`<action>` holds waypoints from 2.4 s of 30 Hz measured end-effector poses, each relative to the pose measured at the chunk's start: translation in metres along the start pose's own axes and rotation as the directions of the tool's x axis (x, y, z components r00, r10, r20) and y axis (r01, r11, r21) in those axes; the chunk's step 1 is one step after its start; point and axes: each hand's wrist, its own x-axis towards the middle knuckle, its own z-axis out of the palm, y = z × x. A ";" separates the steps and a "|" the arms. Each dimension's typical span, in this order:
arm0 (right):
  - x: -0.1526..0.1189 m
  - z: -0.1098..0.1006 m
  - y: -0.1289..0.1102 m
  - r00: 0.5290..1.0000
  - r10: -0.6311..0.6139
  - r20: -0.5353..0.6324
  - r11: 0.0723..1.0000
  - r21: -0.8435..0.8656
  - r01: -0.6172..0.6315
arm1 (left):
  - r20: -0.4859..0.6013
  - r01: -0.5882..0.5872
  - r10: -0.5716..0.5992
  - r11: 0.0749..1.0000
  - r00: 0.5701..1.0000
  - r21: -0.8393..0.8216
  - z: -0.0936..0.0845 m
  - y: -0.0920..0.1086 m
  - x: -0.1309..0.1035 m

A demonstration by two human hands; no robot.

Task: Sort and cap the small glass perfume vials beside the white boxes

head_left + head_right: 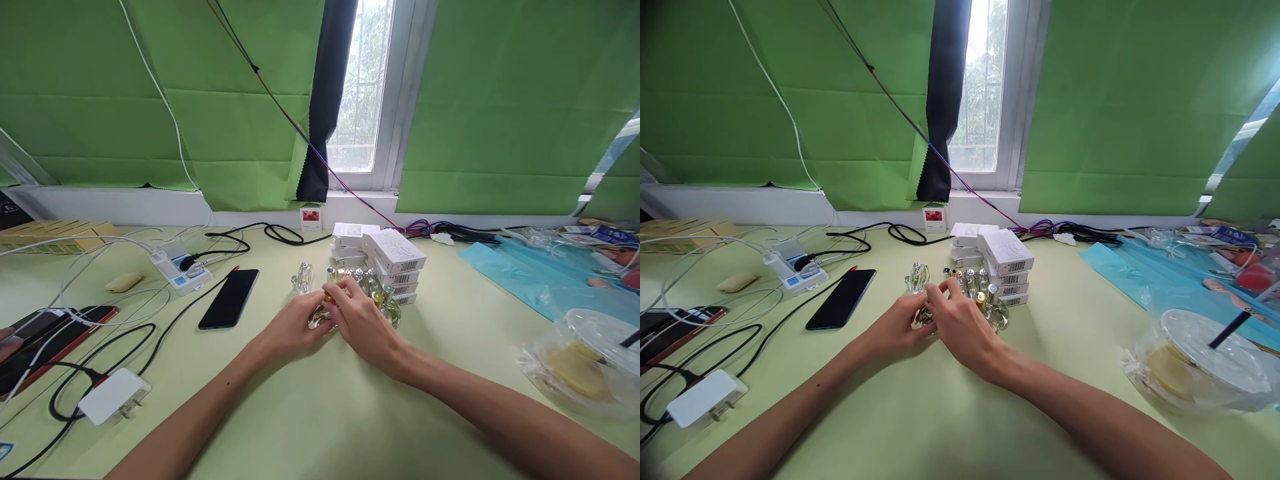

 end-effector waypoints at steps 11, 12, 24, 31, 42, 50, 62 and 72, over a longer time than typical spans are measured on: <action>-0.001 0.001 0.001 0.999 -0.023 0.033 0.996 -0.082 0.026 | 0.015 0.015 -0.015 1.000 1.000 -0.015 -0.001 0.002 0.000; -0.001 0.001 0.002 0.999 -0.019 0.030 0.997 -0.081 0.022 | 0.013 0.015 -0.015 1.000 1.000 -0.018 -0.001 0.002 0.000; 0.001 -0.004 -0.004 1.000 0.010 0.026 1.000 0.014 -0.011 | 0.011 0.002 -0.002 1.000 1.000 0.006 -0.001 -0.002 0.001; 0.001 -0.004 -0.003 0.999 0.002 0.053 1.000 -0.011 -0.001 | 0.015 0.013 -0.013 1.000 1.000 0.004 -0.002 0.001 0.000; 0.000 0.001 0.002 1.000 0.016 0.012 1.000 0.019 -0.016 | 0.026 0.002 -0.003 1.000 1.000 0.019 0.000 -0.004 0.000; 0.000 -0.002 -0.003 1.000 -0.016 0.006 1.000 -0.010 0.016 | 0.022 -0.014 0.014 1.000 1.000 -0.008 -0.002 -0.001 0.001; 0.000 0.005 0.006 1.000 -0.001 -0.028 1.000 0.029 0.002 | 0.016 -0.005 0.005 1.000 1.000 0.021 0.000 -0.002 0.001; -0.002 0.006 0.006 0.999 -0.020 -0.044 0.998 0.054 0.022 | 0.004 -0.017 0.017 1.000 1.000 0.002 0.000 -0.001 0.000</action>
